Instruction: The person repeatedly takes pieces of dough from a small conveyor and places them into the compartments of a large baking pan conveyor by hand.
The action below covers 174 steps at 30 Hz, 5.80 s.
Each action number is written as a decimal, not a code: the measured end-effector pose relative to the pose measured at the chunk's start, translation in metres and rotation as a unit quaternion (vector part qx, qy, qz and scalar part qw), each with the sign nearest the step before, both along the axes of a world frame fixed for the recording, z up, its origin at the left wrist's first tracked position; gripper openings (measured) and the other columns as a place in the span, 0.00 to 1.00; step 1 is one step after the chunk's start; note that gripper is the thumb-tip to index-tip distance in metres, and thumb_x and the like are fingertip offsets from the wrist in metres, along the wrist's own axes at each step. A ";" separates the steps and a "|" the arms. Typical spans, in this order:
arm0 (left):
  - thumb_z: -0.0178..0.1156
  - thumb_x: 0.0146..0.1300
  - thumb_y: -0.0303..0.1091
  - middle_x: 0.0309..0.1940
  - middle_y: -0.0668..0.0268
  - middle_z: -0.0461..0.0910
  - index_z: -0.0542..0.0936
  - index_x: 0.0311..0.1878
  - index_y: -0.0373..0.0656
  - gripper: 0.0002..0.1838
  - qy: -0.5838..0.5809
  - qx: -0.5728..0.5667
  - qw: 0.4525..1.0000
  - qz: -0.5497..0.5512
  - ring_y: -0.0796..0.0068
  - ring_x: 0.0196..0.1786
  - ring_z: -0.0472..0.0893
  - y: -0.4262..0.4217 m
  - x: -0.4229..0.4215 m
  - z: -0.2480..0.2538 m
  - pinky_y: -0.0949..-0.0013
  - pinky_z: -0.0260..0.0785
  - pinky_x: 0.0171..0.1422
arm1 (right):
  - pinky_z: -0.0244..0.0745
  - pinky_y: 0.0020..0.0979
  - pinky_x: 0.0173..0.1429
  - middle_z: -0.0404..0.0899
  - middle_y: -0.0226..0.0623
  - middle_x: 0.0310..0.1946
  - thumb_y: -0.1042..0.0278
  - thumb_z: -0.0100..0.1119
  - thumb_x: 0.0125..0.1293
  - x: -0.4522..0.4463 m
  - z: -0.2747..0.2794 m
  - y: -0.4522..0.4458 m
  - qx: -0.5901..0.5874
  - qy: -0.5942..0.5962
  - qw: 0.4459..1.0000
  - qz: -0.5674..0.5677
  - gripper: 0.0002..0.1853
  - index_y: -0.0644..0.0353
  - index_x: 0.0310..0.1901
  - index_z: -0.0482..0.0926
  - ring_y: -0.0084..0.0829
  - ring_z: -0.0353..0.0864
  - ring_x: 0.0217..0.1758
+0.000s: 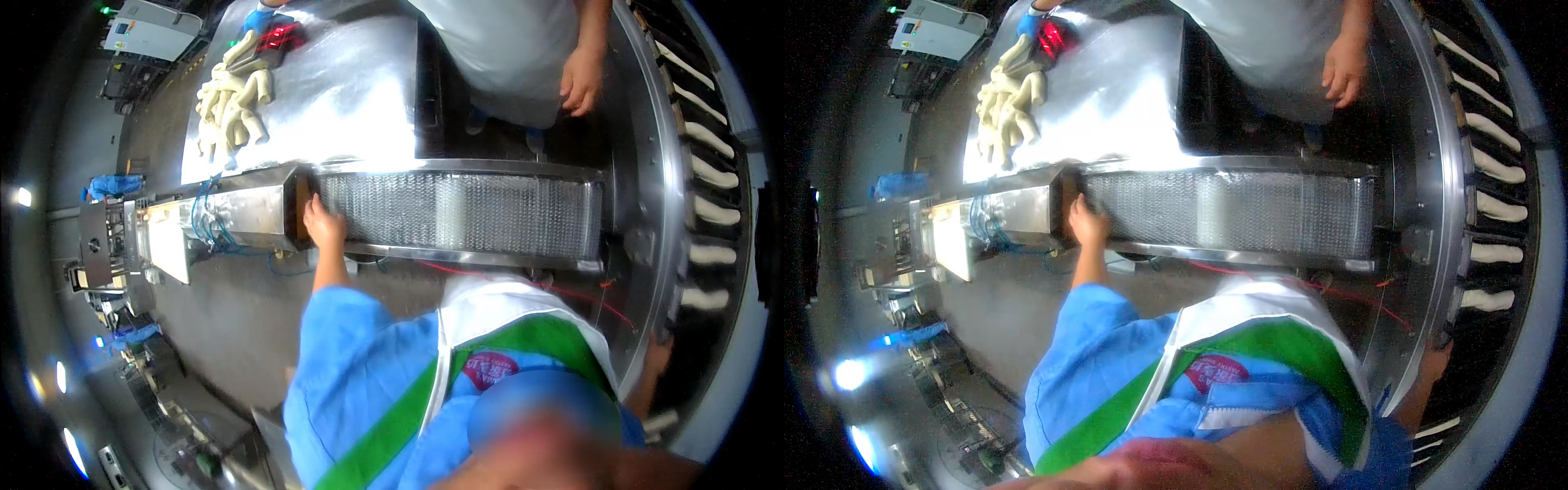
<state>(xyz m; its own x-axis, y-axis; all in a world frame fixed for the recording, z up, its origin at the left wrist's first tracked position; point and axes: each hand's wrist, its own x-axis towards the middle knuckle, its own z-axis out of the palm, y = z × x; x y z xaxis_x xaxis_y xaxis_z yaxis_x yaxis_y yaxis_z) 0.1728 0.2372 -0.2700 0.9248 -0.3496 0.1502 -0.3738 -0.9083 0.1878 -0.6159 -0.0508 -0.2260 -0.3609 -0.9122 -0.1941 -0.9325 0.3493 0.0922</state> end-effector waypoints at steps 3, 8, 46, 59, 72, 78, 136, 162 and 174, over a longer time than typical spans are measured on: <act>0.62 0.44 0.27 0.61 0.51 0.65 0.67 0.61 0.44 0.35 0.003 0.007 1.000 -0.011 0.49 0.62 0.64 0.001 0.006 0.002 0.56 0.57 0.67 | 0.65 0.41 0.62 0.63 0.55 0.62 0.39 0.61 0.53 -0.001 0.001 0.000 0.024 0.003 0.999 -0.024 0.47 0.64 0.66 0.56 0.51 0.66 0.62; 0.58 0.44 0.25 0.61 0.51 0.65 0.67 0.61 0.43 0.35 0.004 0.033 0.999 -0.043 0.48 0.62 0.64 -0.004 0.004 0.006 0.56 0.57 0.67 | 0.64 0.41 0.62 0.65 0.55 0.60 0.39 0.60 0.53 -0.034 -0.018 0.005 -0.023 -0.007 0.999 0.044 0.46 0.63 0.66 0.57 0.51 0.66 0.62; 0.61 0.50 0.34 0.57 0.62 0.73 0.73 0.59 0.47 0.28 -0.019 0.171 0.950 -0.262 0.60 0.56 0.75 -0.022 0.012 0.028 0.62 0.68 0.58 | 0.45 0.60 0.68 0.61 0.43 0.64 0.49 0.62 0.55 0.075 0.044 0.028 0.055 -0.011 0.991 -0.122 0.42 0.47 0.69 0.54 0.42 0.59 0.68; 0.63 0.48 0.54 0.55 0.50 0.69 0.64 0.63 0.39 0.42 0.054 -0.284 0.935 -0.207 0.54 0.56 0.72 -0.076 -0.203 0.283 0.48 0.69 0.60 | 0.40 0.66 0.67 0.73 0.41 0.51 0.53 0.62 0.54 0.036 0.043 0.049 -0.066 -0.077 0.994 0.051 0.35 0.53 0.62 0.62 0.41 0.75 0.54; 0.59 0.55 0.22 0.50 0.55 0.72 0.68 0.55 0.38 0.23 0.589 -0.496 0.406 -0.492 0.62 0.54 0.73 -0.302 -0.539 0.283 0.60 0.65 0.62 | 0.37 0.62 0.70 0.70 0.43 0.55 0.57 0.66 0.50 -0.025 0.059 0.061 -0.014 -0.151 0.970 0.189 0.37 0.61 0.60 0.65 0.41 0.62 0.65; 0.68 0.45 0.26 0.46 0.55 0.76 0.74 0.46 0.38 0.23 0.333 -0.086 0.549 -0.761 0.58 0.48 0.76 -0.326 -0.661 0.144 0.62 0.68 0.54 | 0.39 0.62 0.69 0.70 0.43 0.55 0.54 0.65 0.51 -0.047 0.069 0.064 -0.006 -0.191 0.954 0.232 0.35 0.63 0.58 0.67 0.41 0.60 0.66; 0.56 0.56 0.34 0.46 0.63 0.76 0.75 0.47 0.49 0.14 0.033 0.268 0.939 -0.213 0.62 0.55 0.73 -0.071 -0.067 0.028 0.58 0.68 0.56 | 0.66 0.35 0.60 0.75 0.44 0.51 0.61 0.61 0.60 -0.019 0.056 -0.013 -0.019 -0.117 0.972 0.203 0.21 0.61 0.52 0.74 0.42 0.74 0.54; 0.64 0.48 0.45 0.48 0.54 0.73 0.71 0.54 0.45 0.29 0.475 -0.499 0.432 -0.581 0.57 0.49 0.75 -0.214 -0.421 0.310 0.51 0.69 0.52 | 0.79 0.35 0.47 0.68 0.35 0.57 0.65 0.67 0.49 0.095 0.146 -0.003 -0.359 -0.295 0.827 0.316 0.33 0.47 0.59 0.65 0.39 0.80 0.46; 0.68 0.37 0.23 0.55 0.60 0.73 0.79 0.45 0.49 0.26 0.278 -0.143 0.294 -0.903 0.59 0.55 0.74 -0.290 -0.724 0.198 0.64 0.68 0.57 | 0.74 0.39 0.54 0.67 0.37 0.60 0.70 0.50 0.60 -0.211 0.089 0.016 -0.314 -0.075 0.946 0.036 0.21 0.41 0.56 0.72 0.44 0.75 0.54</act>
<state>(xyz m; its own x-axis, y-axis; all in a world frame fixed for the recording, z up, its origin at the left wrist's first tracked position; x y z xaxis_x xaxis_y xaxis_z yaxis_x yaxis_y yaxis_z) -0.5515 -0.0528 -0.0717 -0.8217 -0.3923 0.4134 -0.0366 0.7601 0.6487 -0.8271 -0.0353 -0.1374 -0.3056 -0.8856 0.3497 -0.9419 0.2276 -0.2469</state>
